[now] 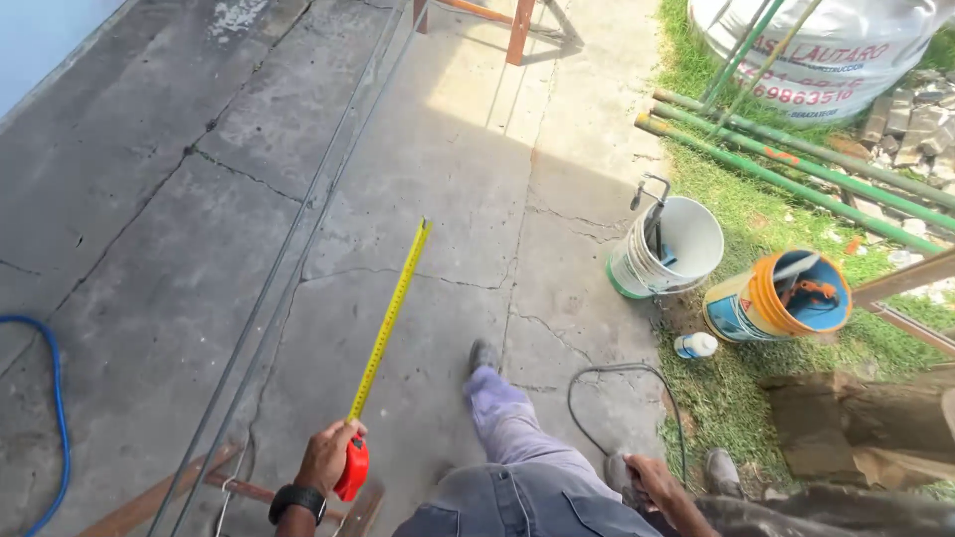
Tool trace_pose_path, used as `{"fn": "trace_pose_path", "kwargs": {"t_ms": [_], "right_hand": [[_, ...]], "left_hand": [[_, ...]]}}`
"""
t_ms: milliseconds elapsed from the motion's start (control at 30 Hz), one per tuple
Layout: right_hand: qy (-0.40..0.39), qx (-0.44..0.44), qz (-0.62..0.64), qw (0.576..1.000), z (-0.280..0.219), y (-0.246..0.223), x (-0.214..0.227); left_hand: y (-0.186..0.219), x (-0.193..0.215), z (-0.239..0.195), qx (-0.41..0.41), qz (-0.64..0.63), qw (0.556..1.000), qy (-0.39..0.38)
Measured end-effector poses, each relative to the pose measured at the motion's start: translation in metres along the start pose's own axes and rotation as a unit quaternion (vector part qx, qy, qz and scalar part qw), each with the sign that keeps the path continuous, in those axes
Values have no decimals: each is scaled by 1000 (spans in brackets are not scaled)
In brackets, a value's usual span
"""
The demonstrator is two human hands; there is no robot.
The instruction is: Measuring and marking metal rebar rods using a tape measure and a marker
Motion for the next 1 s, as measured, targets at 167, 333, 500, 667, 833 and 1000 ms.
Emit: {"fn": "trace_pose_path", "kwargs": {"t_ms": [167,333,500,667,833,1000], "right_hand": [[-101,91,63,989,81,-149,-23],[-70,131,45,988,99,-373,-31],[-75,169,19,983,73,-599,-30],[-44,173,-10,984,118,-754,-28],[-14,160,-11,987,133,-862,-40],[10,102,-10,995,143,-964,-64]], "left_hand": [[64,-8,131,55,-138,989,25],[155,4,242,143,-7,989,28],[200,14,354,123,-95,987,49],[223,16,475,115,-118,985,53],[293,32,609,151,-106,982,31],[347,76,745,47,-5,999,-11]]}}
Point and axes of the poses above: each hand's wrist, its own z-axis towards the middle knuckle, its own x-axis out of the back of the hand, y = z × x, the point moved 5 cm from there along z, towards the middle knuckle, and after that the axes turned 9 degrees about -x, right-handed, at the moved point
